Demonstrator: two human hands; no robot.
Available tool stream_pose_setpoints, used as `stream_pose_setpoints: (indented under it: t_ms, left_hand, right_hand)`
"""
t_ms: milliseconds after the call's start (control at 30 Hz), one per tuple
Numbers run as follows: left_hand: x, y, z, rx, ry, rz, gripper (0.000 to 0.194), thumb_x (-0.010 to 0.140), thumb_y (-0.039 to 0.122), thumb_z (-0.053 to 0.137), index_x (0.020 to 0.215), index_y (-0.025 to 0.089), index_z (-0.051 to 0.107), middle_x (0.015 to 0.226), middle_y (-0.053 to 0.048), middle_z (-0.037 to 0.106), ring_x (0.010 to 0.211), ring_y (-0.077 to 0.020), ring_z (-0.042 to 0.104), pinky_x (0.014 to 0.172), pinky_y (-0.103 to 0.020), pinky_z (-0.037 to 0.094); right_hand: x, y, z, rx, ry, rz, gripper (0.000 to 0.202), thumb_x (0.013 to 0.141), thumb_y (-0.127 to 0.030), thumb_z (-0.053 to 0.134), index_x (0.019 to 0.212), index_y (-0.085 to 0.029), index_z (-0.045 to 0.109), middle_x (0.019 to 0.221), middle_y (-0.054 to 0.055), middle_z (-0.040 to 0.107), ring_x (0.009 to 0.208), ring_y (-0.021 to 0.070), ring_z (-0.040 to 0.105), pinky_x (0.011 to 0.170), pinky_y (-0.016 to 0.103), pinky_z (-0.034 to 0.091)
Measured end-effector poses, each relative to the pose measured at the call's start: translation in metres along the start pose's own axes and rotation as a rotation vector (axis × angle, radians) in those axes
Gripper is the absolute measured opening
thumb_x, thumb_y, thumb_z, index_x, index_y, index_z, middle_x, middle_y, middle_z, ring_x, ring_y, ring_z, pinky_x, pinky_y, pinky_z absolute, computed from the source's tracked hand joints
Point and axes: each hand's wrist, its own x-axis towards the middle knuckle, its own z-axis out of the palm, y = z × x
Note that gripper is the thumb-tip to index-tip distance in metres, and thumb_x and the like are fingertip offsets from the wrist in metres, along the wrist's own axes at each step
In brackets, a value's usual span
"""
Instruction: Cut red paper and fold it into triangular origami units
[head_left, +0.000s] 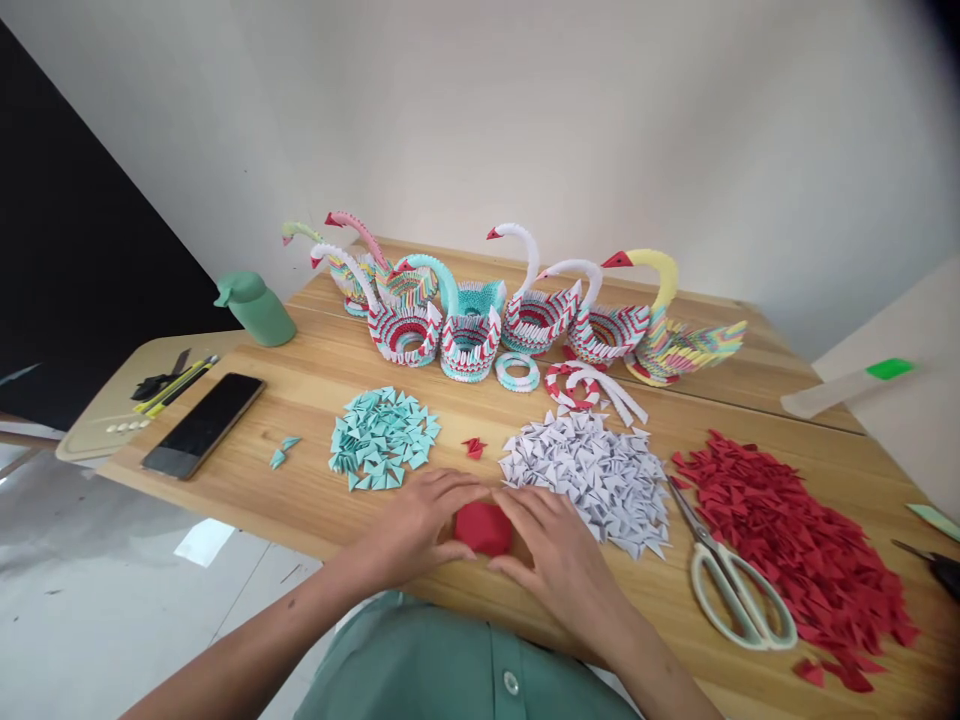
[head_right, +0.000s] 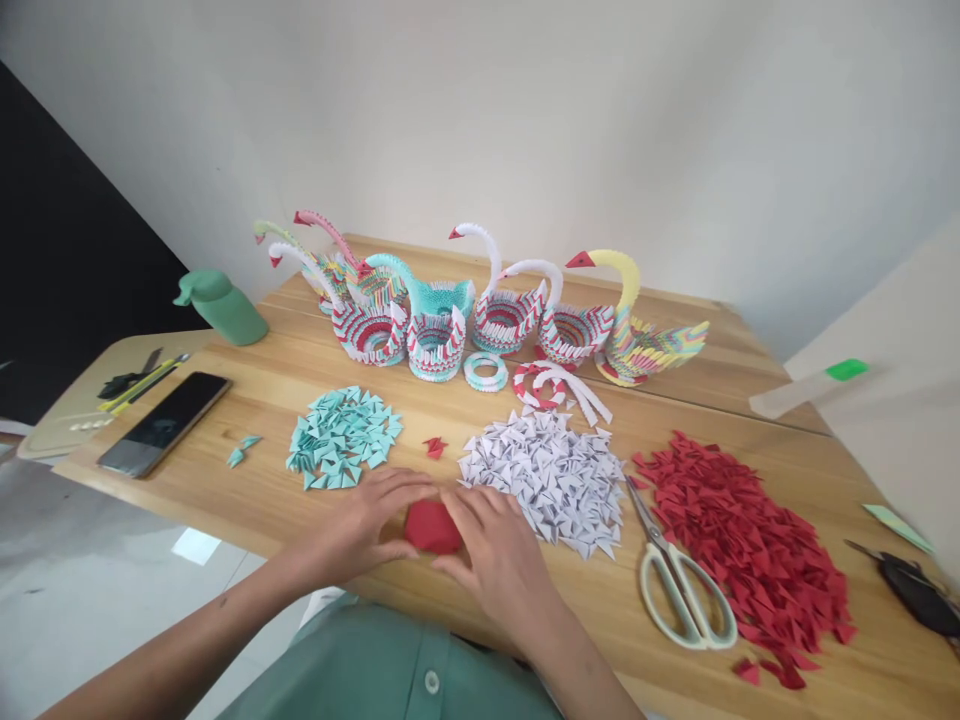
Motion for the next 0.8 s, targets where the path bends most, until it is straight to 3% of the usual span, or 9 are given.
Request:
stream_pose_setpoints:
  t_ms: [133, 333, 500, 600, 800]
  left_hand:
    - [-0.004, 0.002, 0.011, 0.067, 0.018, -0.04, 0.073, 0.074, 0.037, 0.075, 0.137, 0.02, 0.041, 0.128, -0.016, 0.058, 0.117, -0.0297, 0.054, 0.101, -0.048, 0.042]
    - [-0.005, -0.001, 0.022, 0.146, 0.01, -0.047, 0.073, 0.079, 0.013, 0.066, 0.143, 0.021, 0.032, 0.119, -0.013, 0.061, 0.113, -0.0276, 0.054, 0.098, -0.046, 0.044]
    - [-0.007, -0.004, 0.026, 0.127, 0.041, -0.048, 0.068, 0.079, 0.013, 0.066, 0.14, 0.022, 0.037, 0.12, -0.012, 0.06, 0.113, -0.0271, 0.054, 0.097, -0.046, 0.045]
    - [-0.01, -0.004, 0.028, 0.107, 0.072, -0.07, 0.064, 0.077, 0.013, 0.067, 0.135, 0.021, 0.043, 0.121, -0.012, 0.06, 0.115, -0.0276, 0.053, 0.098, -0.047, 0.044]
    - [-0.011, -0.005, 0.03, 0.097, 0.083, -0.099, 0.064, 0.073, 0.009, 0.068, 0.132, 0.021, 0.045, 0.123, -0.012, 0.06, 0.117, -0.0279, 0.052, 0.101, -0.047, 0.043]
  right_hand:
    - [-0.001, -0.002, 0.013, -0.033, -0.038, 0.016, 0.075, 0.074, -0.04, 0.078, 0.135, -0.013, 0.045, 0.124, 0.017, 0.062, 0.11, 0.0323, 0.055, 0.091, 0.047, 0.044]
    - [0.002, -0.003, 0.017, -0.074, -0.053, 0.046, 0.058, 0.081, -0.028, 0.072, 0.131, -0.011, 0.05, 0.11, 0.015, 0.068, 0.099, 0.03, 0.059, 0.085, 0.045, 0.045]
    - [0.008, 0.004, 0.001, -0.029, 0.006, 0.025, 0.041, 0.086, -0.032, 0.066, 0.123, -0.016, 0.057, 0.114, 0.012, 0.067, 0.104, 0.0283, 0.058, 0.086, 0.043, 0.045]
    - [0.019, 0.015, -0.002, -0.05, 0.096, 0.017, 0.021, 0.092, -0.022, 0.057, 0.111, -0.021, 0.066, 0.115, 0.01, 0.067, 0.107, 0.0265, 0.057, 0.089, 0.043, 0.044]
    - [0.036, 0.035, 0.009, -0.124, 0.067, -0.024, 0.021, 0.09, -0.016, 0.058, 0.104, -0.027, 0.07, 0.124, 0.006, 0.065, 0.118, 0.0279, 0.052, 0.101, 0.049, 0.038]
